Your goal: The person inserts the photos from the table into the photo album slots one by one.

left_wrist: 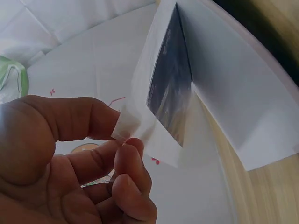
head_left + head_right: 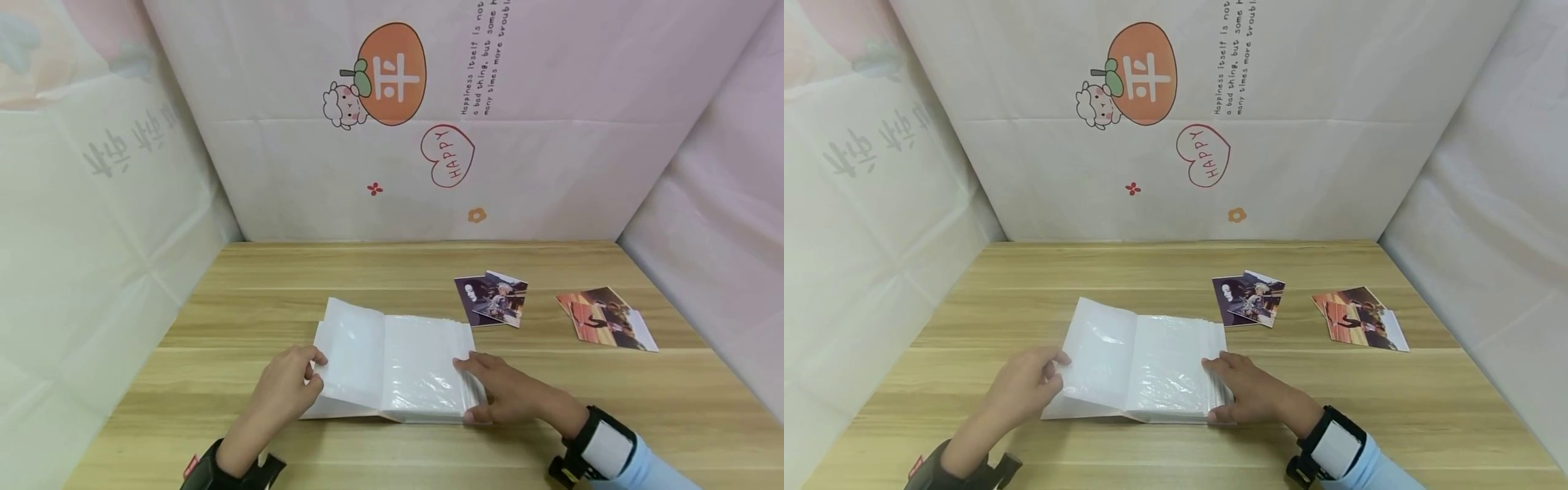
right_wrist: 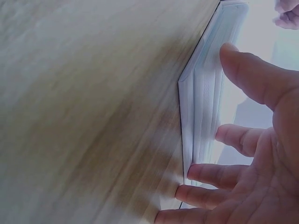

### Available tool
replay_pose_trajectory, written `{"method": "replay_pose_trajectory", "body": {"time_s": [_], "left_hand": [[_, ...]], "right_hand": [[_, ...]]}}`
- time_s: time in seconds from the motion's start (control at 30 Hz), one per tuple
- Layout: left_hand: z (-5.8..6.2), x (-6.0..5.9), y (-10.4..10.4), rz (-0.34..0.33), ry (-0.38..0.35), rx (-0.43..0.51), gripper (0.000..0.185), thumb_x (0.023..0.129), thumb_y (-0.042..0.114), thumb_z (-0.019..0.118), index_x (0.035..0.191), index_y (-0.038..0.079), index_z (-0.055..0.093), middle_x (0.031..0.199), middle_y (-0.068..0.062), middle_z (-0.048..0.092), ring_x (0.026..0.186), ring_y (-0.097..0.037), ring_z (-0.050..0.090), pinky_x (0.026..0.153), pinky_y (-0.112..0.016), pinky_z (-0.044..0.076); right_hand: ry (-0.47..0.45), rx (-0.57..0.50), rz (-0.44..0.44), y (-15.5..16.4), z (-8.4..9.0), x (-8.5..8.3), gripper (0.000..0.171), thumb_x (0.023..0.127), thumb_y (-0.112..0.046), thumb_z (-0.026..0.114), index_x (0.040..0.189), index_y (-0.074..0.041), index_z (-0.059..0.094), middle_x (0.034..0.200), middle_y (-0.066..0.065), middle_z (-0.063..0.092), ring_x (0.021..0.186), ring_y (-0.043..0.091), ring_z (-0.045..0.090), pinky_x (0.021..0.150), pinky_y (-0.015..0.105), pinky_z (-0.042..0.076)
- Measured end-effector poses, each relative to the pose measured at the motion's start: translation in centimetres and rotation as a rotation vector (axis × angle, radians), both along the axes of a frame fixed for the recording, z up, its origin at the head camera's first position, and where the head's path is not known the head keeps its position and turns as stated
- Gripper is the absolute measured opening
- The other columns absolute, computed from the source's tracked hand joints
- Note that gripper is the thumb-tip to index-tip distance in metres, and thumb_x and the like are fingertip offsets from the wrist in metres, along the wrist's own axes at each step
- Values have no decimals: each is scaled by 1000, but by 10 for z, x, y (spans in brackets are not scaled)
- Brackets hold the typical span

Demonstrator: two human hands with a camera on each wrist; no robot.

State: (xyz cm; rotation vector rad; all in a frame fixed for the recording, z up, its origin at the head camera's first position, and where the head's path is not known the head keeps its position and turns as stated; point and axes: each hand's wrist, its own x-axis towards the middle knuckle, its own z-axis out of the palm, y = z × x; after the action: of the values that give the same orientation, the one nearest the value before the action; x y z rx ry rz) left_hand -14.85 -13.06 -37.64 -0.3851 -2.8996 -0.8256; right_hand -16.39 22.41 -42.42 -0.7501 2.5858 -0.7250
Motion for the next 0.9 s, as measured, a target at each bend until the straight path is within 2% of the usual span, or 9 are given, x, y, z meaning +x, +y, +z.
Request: {"method": "replay_pose_trajectory", "body": {"time_s": [0.2,0.5,0.73,0.9], "left_hand": [[-5,-2,-3,5,-41,-32,22,69,-5,60,88,3,67,65,1,48,61,-14,45,52,-31,38],[-14,-8,-8,-3,-168,-83,22,70,-6,62,90,2,66,66,-1,50,60,-16,46,54,-32,39],[-26,-15,-10,-26,-213,-132,19,71,-6,62,88,3,64,68,-2,50,63,-16,48,57,-32,41],[-30,-16,-9,-36,-228,-143,19,72,-6,62,88,4,64,70,-2,52,64,-17,48,58,-33,42]], "right_hand": [[4,1,-1,1,0,-1,84,80,-47,68,142,-3,34,141,32,24,126,48,26,94,62,28],[12,-1,-3,2,-3,-1,84,80,-47,68,143,-4,33,141,32,24,126,48,26,94,61,29],[19,1,-3,3,-5,-1,84,79,-48,67,143,-5,34,141,32,24,126,48,26,94,61,29],[20,2,-1,3,-6,-1,85,79,-50,67,143,-5,33,141,32,24,127,47,26,94,60,29]]}}
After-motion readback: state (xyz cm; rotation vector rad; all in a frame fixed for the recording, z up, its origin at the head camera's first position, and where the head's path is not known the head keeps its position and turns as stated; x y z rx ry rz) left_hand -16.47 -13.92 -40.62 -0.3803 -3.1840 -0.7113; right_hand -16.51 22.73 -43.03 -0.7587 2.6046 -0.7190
